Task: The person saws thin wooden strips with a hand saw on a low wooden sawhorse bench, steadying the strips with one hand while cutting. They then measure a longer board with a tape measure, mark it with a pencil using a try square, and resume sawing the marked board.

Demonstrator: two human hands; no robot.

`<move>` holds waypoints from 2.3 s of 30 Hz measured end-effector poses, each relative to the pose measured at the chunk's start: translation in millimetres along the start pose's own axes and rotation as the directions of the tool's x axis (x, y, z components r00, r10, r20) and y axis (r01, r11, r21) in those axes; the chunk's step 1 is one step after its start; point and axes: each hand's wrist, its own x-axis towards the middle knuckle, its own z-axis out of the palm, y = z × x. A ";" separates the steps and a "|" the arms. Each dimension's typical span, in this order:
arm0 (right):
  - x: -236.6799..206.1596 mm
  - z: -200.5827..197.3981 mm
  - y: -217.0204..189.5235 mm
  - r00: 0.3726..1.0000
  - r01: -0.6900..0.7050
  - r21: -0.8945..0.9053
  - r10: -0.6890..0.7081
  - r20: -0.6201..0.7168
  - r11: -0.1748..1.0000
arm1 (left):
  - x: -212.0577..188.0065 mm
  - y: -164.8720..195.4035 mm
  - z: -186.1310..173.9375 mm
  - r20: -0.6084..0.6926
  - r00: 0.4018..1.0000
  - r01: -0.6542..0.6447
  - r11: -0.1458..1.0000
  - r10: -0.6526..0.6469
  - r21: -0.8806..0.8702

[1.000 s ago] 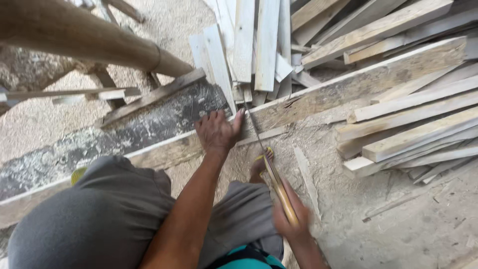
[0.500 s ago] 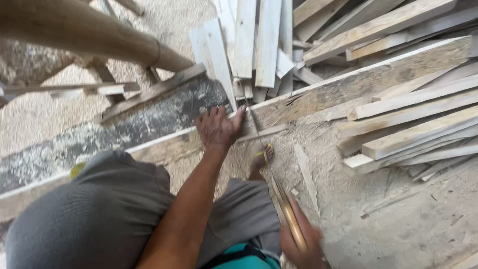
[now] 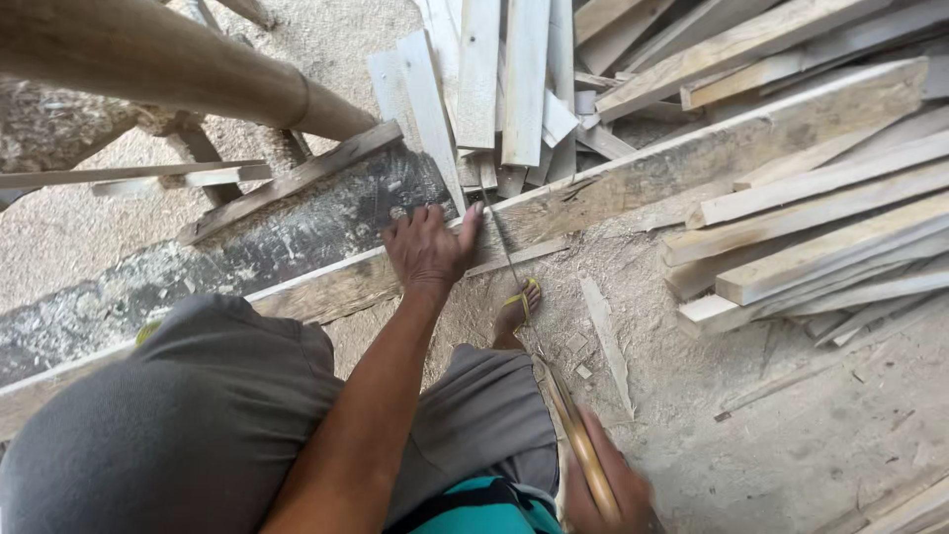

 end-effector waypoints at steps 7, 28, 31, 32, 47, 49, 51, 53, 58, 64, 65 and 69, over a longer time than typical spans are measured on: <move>156.5 116.7 48.3 0.995 -0.084 0.322 0.096 -0.021 0.943 | -2.9 -0.2 4.7 0.020 0.999 0.032 0.999 -0.032 0.019; -25.8 55.0 80.2 0.994 -0.062 0.302 0.088 -0.072 0.951 | 3.2 -0.3 -5.9 -0.012 1.000 -0.001 1.000 0.001 0.012; -7.5 3.9 13.6 0.963 -0.267 0.248 0.266 0.041 0.931 | 2.6 4.0 -13.6 0.004 1.000 0.031 0.999 -0.031 -0.020; 23.4 0.4 -7.2 0.981 -0.189 0.227 0.192 0.008 0.956 | 2.4 5.2 -14.5 0.007 1.000 0.029 0.999 -0.029 -0.022; -8.4 21.4 38.8 0.986 -0.164 0.295 0.146 0.081 0.941 | 4.1 8.7 -23.1 0.201 0.975 0.086 0.994 -0.098 0.066; 68.0 31.1 4.9 0.988 0.099 0.334 -0.054 -0.143 0.937 | 1.6 8.8 -21.8 0.154 0.986 0.053 0.998 -0.059 0.043; 147.7 61.2 -4.5 0.973 -0.228 0.336 0.221 0.059 0.914 | -1.9 5.8 -17.9 0.082 0.996 0.035 0.999 -0.037 0.020; 182.2 95.8 12.9 0.993 0.015 0.321 0.024 -0.116 0.947 | -3.1 3.1 -12.8 0.004 1.000 0.013 1.000 -0.013 0.008; 14.5 79.5 89.8 0.995 0.050 0.236 -0.028 -0.095 0.971 | 0.8 4.1 -8.7 0.019 0.999 -0.027 1.000 0.027 -0.006; 5.9 12.6 23.2 0.991 -0.130 0.221 0.126 0.034 0.967 | -2.3 2.9 -14.9 0.022 1.000 0.020 1.000 -0.021 0.022; 52.3 28.1 14.3 0.996 0.034 0.179 -0.018 -0.091 0.983 | -2.2 2.3 -12.8 -0.007 1.000 0.007 1.000 -0.007 0.004; 173.2 110.4 32.9 0.995 -0.051 0.369 0.081 -0.064 0.928 | 2.0 -0.7 1.4 0.074 0.997 0.025 0.997 -0.031 0.071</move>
